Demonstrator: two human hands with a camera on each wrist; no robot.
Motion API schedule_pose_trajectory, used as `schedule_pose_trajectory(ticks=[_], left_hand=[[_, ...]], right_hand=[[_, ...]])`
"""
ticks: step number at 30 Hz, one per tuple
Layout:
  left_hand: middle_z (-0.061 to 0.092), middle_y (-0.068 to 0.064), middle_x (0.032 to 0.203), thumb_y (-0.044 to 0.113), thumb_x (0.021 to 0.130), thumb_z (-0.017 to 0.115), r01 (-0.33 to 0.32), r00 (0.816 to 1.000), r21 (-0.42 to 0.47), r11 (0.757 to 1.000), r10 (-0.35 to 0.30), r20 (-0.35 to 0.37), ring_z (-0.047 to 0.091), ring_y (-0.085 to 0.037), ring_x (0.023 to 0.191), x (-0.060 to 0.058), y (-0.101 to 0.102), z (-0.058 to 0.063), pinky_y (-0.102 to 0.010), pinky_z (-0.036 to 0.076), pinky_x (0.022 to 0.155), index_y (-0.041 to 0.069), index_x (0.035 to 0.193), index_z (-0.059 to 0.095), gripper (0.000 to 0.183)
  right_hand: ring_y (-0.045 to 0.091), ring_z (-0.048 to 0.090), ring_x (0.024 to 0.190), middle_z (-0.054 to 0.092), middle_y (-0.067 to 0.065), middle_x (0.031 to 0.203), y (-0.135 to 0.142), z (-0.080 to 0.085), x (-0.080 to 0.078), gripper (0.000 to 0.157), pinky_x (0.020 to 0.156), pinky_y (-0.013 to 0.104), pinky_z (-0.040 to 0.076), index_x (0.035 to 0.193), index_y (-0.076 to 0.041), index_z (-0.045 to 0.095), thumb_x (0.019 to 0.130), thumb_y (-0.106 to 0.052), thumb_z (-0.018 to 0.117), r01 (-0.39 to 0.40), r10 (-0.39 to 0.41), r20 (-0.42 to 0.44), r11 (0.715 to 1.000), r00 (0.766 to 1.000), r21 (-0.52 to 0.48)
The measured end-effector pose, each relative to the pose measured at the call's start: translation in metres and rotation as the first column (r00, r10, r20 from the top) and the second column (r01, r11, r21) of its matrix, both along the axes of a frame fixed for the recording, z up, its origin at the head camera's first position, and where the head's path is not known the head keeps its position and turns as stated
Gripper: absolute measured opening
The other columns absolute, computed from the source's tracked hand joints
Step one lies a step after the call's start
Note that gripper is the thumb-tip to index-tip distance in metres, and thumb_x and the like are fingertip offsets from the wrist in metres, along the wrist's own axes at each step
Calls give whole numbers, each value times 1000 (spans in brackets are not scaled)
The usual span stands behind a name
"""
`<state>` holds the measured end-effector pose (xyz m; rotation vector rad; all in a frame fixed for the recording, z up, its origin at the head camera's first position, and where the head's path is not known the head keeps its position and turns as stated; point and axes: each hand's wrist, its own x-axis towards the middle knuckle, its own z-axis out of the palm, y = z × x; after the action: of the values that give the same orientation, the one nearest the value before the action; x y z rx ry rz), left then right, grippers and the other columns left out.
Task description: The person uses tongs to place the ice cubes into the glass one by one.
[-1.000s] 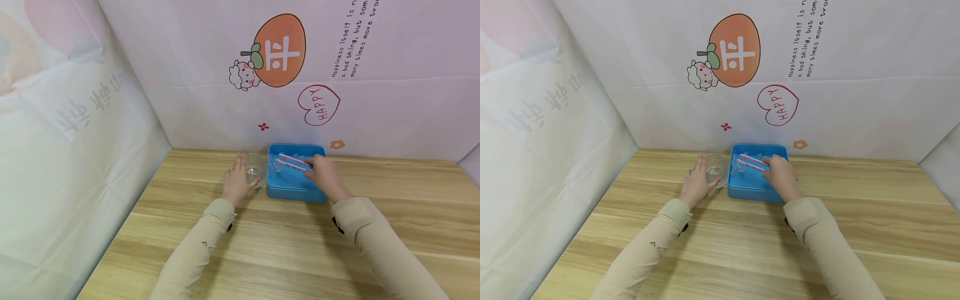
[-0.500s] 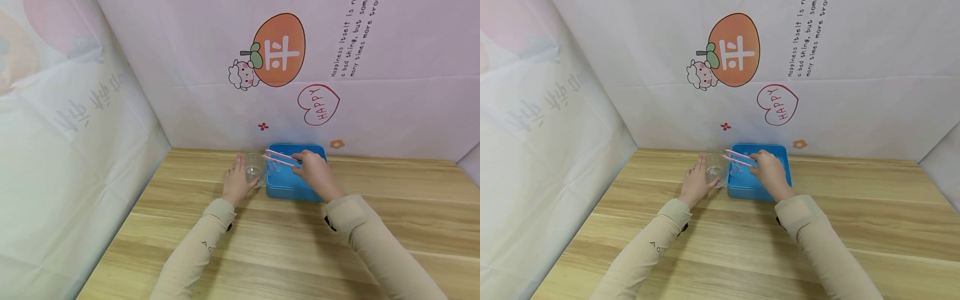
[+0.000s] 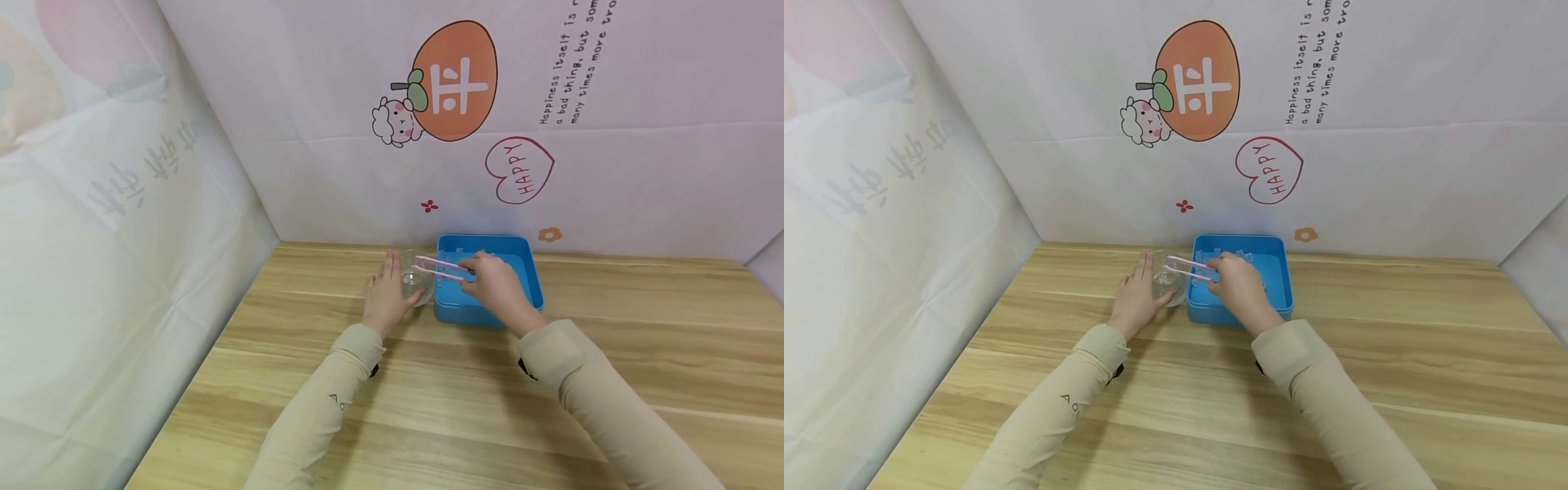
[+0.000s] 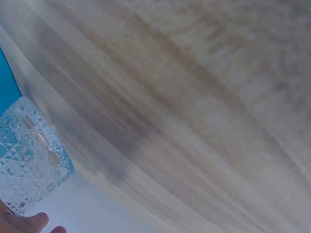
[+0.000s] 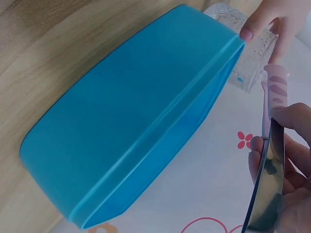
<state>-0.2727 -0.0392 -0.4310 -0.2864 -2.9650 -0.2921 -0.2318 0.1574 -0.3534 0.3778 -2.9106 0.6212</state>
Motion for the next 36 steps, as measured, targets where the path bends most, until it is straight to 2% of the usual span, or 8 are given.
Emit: schedule_pose_trajectory(ticks=[11,17,24,36], left_hand=[[16,-10,160,58,88,54,2,1000,20,1000,-3,6,38,-27,139,1,0,1,-46,35,112,5,152,14,92],[15,-10,160,58,87,54,4,1000,18,1000,-4,4,38,-27,139,1,-1,0,-45,36,111,5,152,14,93],[16,-10,160,58,88,54,8,1000,10,1000,-8,-6,36,-26,140,1,-1,0,-45,36,111,5,152,14,92],[15,-9,160,58,88,54,5,1000,4,1000,-5,4,41,-27,137,1,0,1,-45,36,111,5,152,13,93]], right_hand=[[34,64,102,67,19,108,-1,-3,0,35,82,45,56,117,1,65,84,-10,69,7,-7,17,1000,1000,15],[32,66,97,67,19,107,-3,-4,1,36,80,44,57,118,1,65,84,-10,70,5,-6,28,1000,1000,14],[29,65,89,67,18,102,-2,-5,1,37,74,41,58,116,2,65,82,-10,71,-5,5,3,1000,1000,2],[33,65,92,64,23,109,5,-1,-1,39,76,43,57,119,3,63,83,-10,70,35,-36,-15,999,999,-38]])
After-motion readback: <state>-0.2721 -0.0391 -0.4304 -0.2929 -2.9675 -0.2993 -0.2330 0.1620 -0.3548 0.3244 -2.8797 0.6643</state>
